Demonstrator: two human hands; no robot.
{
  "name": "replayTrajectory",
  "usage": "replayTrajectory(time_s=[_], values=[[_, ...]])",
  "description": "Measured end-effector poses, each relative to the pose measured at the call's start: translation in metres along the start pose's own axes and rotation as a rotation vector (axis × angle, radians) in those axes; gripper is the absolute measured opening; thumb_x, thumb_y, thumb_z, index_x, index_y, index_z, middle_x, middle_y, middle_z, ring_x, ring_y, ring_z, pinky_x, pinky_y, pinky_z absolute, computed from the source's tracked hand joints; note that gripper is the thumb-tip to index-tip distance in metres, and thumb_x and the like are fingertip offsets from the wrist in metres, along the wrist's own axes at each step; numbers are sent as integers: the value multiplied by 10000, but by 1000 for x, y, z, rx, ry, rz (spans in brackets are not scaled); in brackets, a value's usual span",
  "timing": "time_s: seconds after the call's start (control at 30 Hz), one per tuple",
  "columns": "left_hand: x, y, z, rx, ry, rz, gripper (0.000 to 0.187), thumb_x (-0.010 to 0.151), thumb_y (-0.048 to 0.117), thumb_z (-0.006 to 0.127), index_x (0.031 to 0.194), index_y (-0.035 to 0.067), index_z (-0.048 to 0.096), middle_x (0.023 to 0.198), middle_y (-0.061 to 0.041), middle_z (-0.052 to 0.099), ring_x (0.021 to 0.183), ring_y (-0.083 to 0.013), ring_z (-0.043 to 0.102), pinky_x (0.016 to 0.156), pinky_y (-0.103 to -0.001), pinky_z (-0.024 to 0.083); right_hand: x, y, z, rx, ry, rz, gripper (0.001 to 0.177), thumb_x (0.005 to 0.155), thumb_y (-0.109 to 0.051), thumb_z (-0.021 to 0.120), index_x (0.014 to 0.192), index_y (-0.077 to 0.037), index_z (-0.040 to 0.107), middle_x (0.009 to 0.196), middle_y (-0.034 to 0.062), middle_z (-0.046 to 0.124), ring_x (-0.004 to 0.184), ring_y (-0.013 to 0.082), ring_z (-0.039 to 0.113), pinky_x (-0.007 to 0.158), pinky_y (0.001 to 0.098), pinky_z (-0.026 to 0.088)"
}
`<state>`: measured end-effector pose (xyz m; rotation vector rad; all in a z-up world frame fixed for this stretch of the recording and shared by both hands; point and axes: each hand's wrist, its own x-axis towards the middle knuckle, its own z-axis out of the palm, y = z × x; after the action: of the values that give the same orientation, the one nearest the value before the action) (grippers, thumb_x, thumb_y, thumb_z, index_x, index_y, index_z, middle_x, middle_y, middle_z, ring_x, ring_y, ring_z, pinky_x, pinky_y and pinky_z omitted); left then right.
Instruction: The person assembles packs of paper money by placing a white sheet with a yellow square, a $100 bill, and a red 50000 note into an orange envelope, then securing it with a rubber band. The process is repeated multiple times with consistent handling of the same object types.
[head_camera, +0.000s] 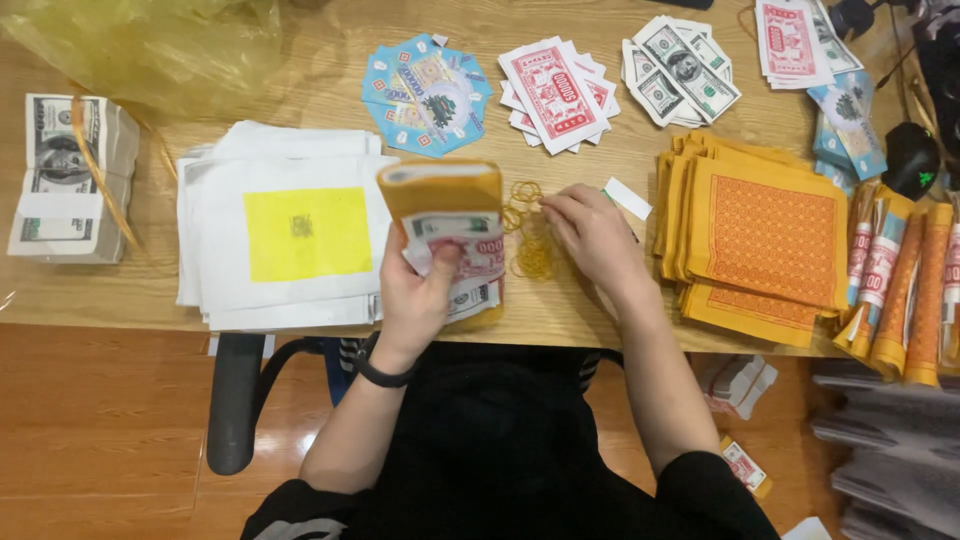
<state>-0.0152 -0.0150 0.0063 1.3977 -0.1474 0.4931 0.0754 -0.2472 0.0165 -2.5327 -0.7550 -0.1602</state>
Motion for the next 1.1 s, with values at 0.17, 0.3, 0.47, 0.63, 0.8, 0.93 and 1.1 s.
replayTrajectory(time_s=[0.17, 0.3, 0.47, 0.63, 0.8, 0.93, 1.1], values=[[-1, -2, -2, -23, -11, -36, 308, 874, 245, 733, 1056, 45, 586, 906, -83, 658, 878, -139, 590, 807, -383, 529, 1, 35, 34, -268, 2, -110, 74, 924, -185, 641, 935, -121, 676, 854, 41, 607, 802, 250, 628, 701, 357, 517], [-6, -2, 1, -115, -124, -16, 341, 674, 40, 887, 932, 12, 666, 810, -79, 692, 806, -106, 603, 730, -314, 544, -3, 37, 37, -358, -2, -120, 150, 845, -306, 650, 887, -174, 593, 803, -46, 522, 777, 176, 608, 629, 322, 509], [5, 3, 5, -165, -324, 56, 327, 681, 75, 888, 943, 12, 704, 944, -114, 653, 889, -191, 628, 832, -361, 514, -11, -9, -2, 162, 119, 84, 85, 818, -145, 736, 871, -119, 675, 743, 17, 598, 696, 177, 620, 612, 311, 526], [-4, 4, 21, -317, -521, 18, 341, 784, 196, 821, 1052, 27, 695, 1326, -178, 525, 1253, -321, 508, 1084, -484, 354, -46, -30, -16, 946, -45, -34, 295, 747, -273, 845, 846, -26, 717, 763, 95, 646, 687, 167, 598, 649, 284, 527], [-26, -5, 26, -389, -444, -329, 279, 752, 84, 844, 989, 6, 717, 910, -52, 716, 892, -112, 602, 773, -298, 536, -74, -10, 0, 1065, -67, 60, 445, 649, -230, 906, 951, 25, 700, 806, 39, 637, 770, 114, 556, 632, 295, 529], [-30, -3, 25, -404, -529, -337, 294, 753, 63, 840, 1013, 10, 712, 920, -68, 731, 891, -93, 570, 773, -293, 538, -77, -36, 3, 1305, -11, 150, 694, 597, -474, 891, 965, 73, 674, 768, 98, 668, 723, 132, 613, 610, 258, 525], [-23, 12, 30, -385, -458, -337, 181, 792, 94, 807, 910, 3, 703, 773, -63, 714, 777, -90, 592, 686, -258, 531, -79, -37, 5, 2107, -236, -143, 303, 802, -215, 547, 625, 29, 515, 405, 32, 378, 322, 156, 353, 337, 291, 329]])
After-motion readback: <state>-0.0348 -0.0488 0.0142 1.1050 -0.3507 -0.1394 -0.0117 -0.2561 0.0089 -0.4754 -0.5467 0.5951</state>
